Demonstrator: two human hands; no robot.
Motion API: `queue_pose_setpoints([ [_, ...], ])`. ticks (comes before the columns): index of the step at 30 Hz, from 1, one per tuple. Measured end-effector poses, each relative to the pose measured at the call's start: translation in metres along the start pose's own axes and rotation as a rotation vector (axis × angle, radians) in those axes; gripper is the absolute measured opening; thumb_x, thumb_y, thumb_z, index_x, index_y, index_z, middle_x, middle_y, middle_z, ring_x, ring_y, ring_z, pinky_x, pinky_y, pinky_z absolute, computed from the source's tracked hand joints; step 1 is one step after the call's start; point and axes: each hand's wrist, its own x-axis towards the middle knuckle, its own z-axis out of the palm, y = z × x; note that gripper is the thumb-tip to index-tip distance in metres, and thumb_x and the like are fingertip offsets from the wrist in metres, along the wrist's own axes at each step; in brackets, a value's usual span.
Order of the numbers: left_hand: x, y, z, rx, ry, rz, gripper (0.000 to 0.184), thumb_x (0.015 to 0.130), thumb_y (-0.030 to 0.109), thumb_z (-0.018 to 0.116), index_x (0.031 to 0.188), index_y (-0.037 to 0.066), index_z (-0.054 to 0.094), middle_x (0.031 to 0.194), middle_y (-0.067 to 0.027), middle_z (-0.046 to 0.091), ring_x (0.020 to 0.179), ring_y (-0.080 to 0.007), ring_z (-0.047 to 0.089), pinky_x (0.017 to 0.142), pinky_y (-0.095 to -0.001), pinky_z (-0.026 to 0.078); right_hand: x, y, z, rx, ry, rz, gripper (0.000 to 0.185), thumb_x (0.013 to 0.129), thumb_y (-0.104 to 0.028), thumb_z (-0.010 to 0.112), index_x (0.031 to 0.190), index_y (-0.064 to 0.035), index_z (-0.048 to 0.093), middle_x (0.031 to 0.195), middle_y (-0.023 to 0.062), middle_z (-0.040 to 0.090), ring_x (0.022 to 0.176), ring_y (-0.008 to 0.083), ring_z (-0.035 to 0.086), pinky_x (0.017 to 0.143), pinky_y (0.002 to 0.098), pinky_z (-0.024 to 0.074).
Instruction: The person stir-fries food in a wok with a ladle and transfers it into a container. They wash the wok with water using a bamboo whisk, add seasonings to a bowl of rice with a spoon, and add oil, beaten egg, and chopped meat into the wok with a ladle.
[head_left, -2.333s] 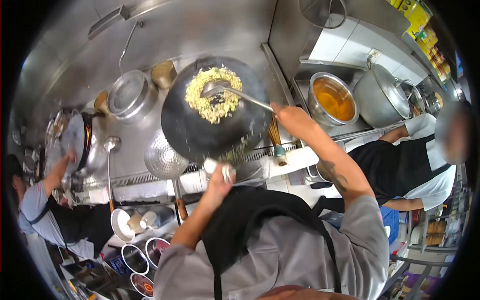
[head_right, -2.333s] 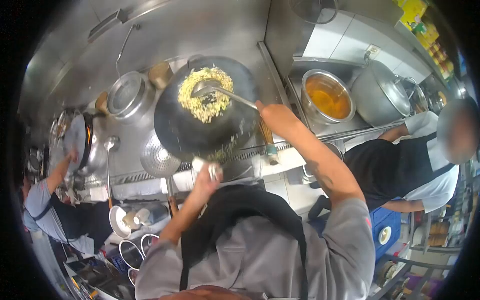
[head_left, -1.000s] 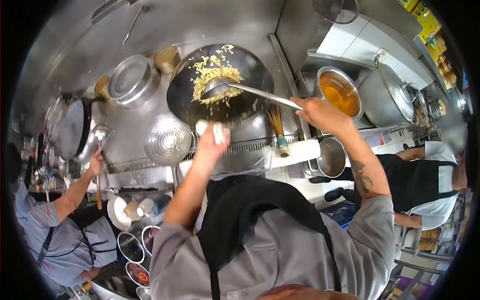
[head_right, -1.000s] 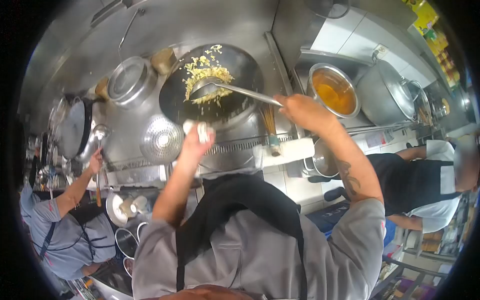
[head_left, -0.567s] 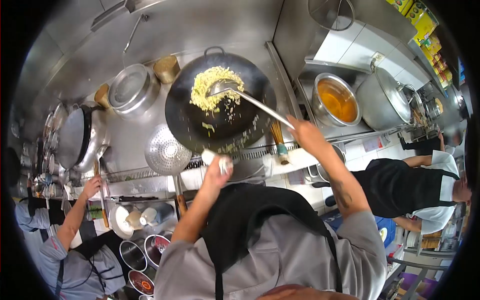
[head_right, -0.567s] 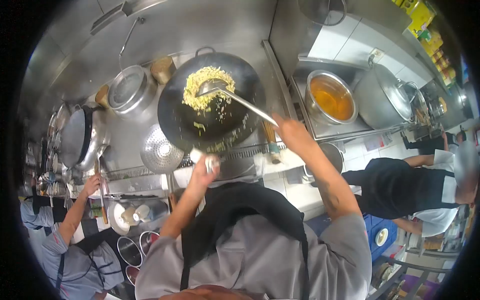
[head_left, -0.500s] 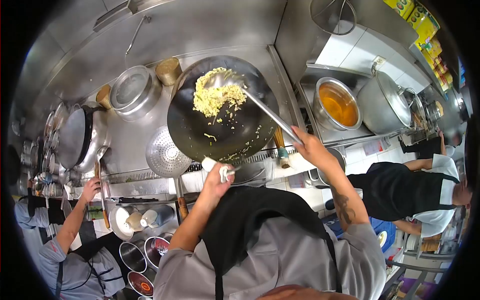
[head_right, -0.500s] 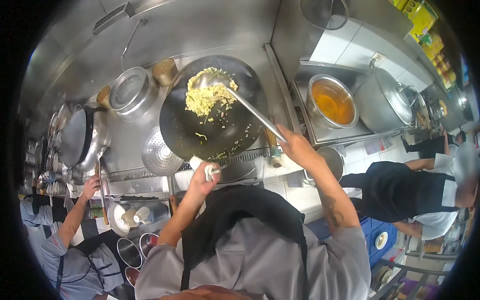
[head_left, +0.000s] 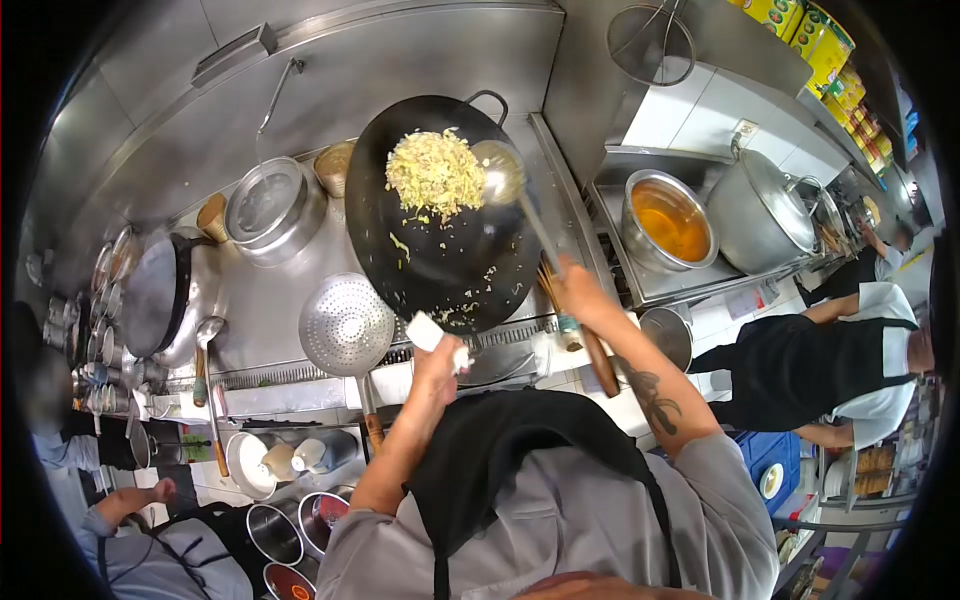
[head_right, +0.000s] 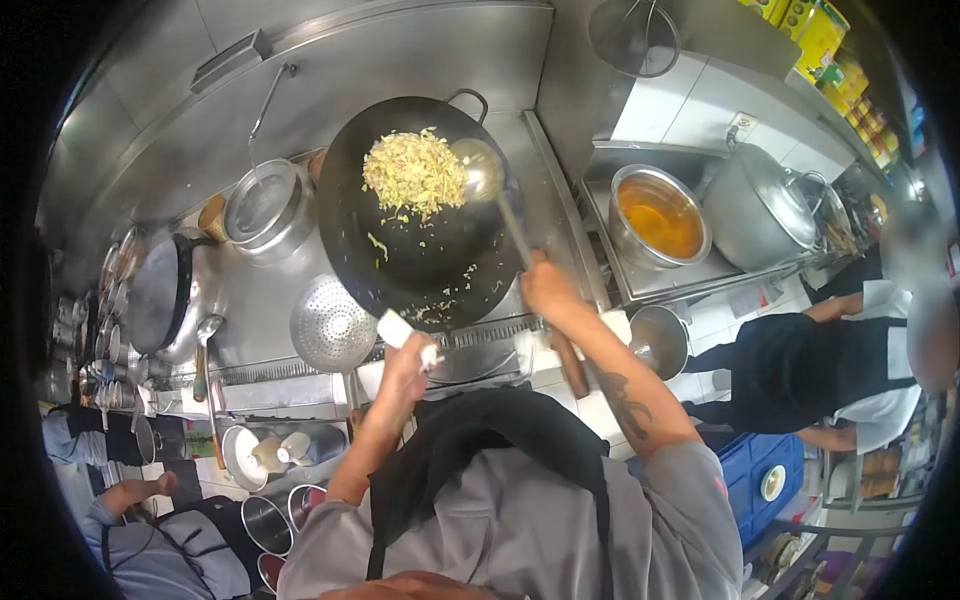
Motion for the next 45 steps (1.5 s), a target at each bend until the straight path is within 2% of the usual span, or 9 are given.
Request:
queue_pose_setpoints([
  [4, 0.02, 0.037, -0.018, -0.228, -0.118, -0.238, 0.007, 0.083, 0.013, 0.055, 0.085, 0.006, 0.052, 0.07, -0.0093, 0.057, 0.053, -0.0171, 0.051, 0.041, -0.0264, 0.038, -0.008, -0.026, 0.008, 1.02, -0.549, 0.436, 0.017, 0.094, -0.017, 0.051, 0.105, -0.0044, 0.051, 0.065, 0.0013, 0.047, 0.046, 0.0084, 0.043, 0.04, 0.0276, 0.0375],
  [8, 0.012, 0.033, -0.027, -0.476, -0.216, -0.438, 0.013, 0.084, 0.015, 0.054, 0.074, 0.007, 0.053, 0.063, -0.01, 0.057, 0.052, -0.018, 0.052, 0.04, -0.0266, 0.038, -0.029, -0.019, -0.006, 1.414, -0.766, 0.653, 0.021, 0.098, -0.019, 0.047, 0.113, -0.0055, 0.048, 0.073, 0.0004, 0.048, 0.045, 0.0041, 0.04, 0.037, 0.0214, 0.0314],
  [15, -0.028, 0.056, -0.029, -0.605, -0.197, -0.479, 0.011, 0.09, 0.02, 0.052, 0.083, 0.012, 0.056, 0.069, -0.0078, 0.059, 0.054, -0.0172, 0.055, 0.041, -0.0282, 0.043, -0.039, -0.058, -0.051, 1.248, -0.744, 0.44, 0.018, 0.095, -0.015, 0.046, 0.108, -0.003, 0.049, 0.071, -0.0024, 0.047, 0.045, 0.0048, 0.04, 0.039, 0.0231, 0.0317],
  [18, 0.012, 0.046, -0.01, -0.13, -0.304, -0.109, 0.014, 0.09, 0.02, 0.052, 0.081, 0.01, 0.056, 0.07, -0.0054, 0.057, 0.058, -0.0162, 0.053, 0.045, -0.0273, 0.04, -0.031, -0.093, -0.048, 1.414, -0.601, 0.619, 0.022, 0.098, -0.016, 0.042, 0.115, -0.003, 0.047, 0.071, -0.0025, 0.047, 0.043, 0.0037, 0.038, 0.036, 0.0205, 0.0314],
  [19, 0.029, 0.05, -0.005, -0.611, -0.37, -0.468, 0.013, 0.09, 0.019, 0.052, 0.081, 0.01, 0.056, 0.069, -0.005, 0.056, 0.057, -0.0162, 0.052, 0.044, -0.0273, 0.039, -0.031, -0.104, -0.057, 1.384, -0.575, 0.563, 0.022, 0.098, -0.015, 0.042, 0.115, -0.003, 0.047, 0.072, -0.0025, 0.047, 0.043, 0.0035, 0.038, 0.036, 0.0205, 0.0312],
  [22, 0.008, 0.049, -0.007, -0.612, -0.202, -0.519, 0.015, 0.087, 0.017, 0.052, 0.076, 0.007, 0.053, 0.065, -0.0049, 0.053, 0.057, -0.0183, 0.05, 0.042, -0.0262, 0.039, -0.026, -0.096, -0.073, 1.448, -0.6, 0.52, 0.023, 0.096, -0.013, 0.042, 0.117, -0.0035, 0.046, 0.074, -0.0021, 0.047, 0.043, 0.0031, 0.037, 0.036, 0.0198, 0.0291],
  [26, -0.002, 0.075, 0.006, -0.604, -0.095, -0.534, 0.009, 0.088, 0.012, 0.051, 0.08, 0.007, 0.052, 0.066, -0.0053, 0.053, 0.055, -0.0176, 0.049, 0.045, -0.0273, 0.038, -0.042, -0.099, -0.08, 1.405, -0.589, 0.524, 0.02, 0.094, -0.014, 0.046, 0.11, -0.003, 0.047, 0.073, -0.0021, 0.047, 0.045, 0.004, 0.037, 0.038, 0.0222, 0.0317],
  [30, 0.008, 0.083, -0.001, -0.687, -0.274, -0.543, 0.004, 0.087, 0.012, 0.054, 0.085, 0.009, 0.056, 0.068, -0.004, 0.057, 0.057, -0.0161, 0.053, 0.045, -0.0265, 0.04, -0.034, -0.076, -0.074, 1.47, -0.627, 0.617, 0.02, 0.092, -0.012, 0.046, 0.109, -0.0021, 0.046, 0.073, -0.0019, 0.049, 0.046, 0.0058, 0.04, 0.039, 0.0248, 0.0325],
  [45, 0.026, 0.094, 0.014, -0.527, -0.112, -0.416, 0.011, 0.084, 0.008, 0.052, 0.073, 0.007, 0.053, 0.065, -0.0065, 0.054, 0.056, -0.018, 0.05, 0.044, -0.0272, 0.037, -0.041, -0.07, -0.068, 1.538, -0.714, 0.512, 0.013, 0.092, -0.012, 0.047, 0.102, -0.0034, 0.047, 0.073, -0.0014, 0.048, 0.048, 0.0052, 0.042, 0.041, 0.0223, 0.033],
])
